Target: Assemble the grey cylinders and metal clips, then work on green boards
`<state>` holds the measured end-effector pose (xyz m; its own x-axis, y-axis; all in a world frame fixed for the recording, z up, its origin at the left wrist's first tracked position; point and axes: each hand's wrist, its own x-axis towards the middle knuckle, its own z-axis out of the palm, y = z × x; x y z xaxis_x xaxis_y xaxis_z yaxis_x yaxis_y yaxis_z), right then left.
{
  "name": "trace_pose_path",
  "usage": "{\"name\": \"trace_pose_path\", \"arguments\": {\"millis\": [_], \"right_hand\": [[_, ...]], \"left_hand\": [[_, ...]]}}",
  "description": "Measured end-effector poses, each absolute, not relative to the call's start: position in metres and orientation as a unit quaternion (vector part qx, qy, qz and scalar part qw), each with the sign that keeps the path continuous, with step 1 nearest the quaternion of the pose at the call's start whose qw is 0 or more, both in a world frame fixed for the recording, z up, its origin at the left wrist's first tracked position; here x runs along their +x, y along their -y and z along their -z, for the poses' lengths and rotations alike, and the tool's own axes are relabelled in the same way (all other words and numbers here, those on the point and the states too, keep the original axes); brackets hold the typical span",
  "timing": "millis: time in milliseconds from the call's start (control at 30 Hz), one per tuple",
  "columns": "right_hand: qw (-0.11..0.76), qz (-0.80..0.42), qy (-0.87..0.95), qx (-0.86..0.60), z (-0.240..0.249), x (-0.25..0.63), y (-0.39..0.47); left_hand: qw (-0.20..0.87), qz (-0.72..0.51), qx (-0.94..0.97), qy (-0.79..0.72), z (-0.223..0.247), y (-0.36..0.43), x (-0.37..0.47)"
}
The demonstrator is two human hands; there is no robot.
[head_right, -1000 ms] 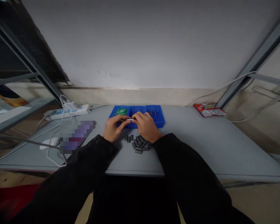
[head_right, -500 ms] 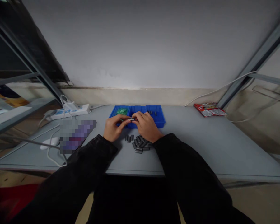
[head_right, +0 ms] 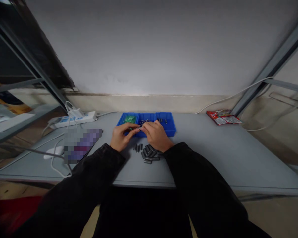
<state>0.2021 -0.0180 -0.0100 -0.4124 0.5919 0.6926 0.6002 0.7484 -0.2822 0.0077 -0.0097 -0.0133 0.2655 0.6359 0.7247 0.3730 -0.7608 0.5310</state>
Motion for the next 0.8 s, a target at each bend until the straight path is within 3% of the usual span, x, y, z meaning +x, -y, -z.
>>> {"name": "trace_pose_path", "arguments": {"millis": [800], "right_hand": [[0.449,0.038,0.806,-0.384,0.0103,0.2108,0.0101]], "left_hand": [[0.151,-0.51,0.782,-0.325,0.015,0.0075,0.0074]]}}
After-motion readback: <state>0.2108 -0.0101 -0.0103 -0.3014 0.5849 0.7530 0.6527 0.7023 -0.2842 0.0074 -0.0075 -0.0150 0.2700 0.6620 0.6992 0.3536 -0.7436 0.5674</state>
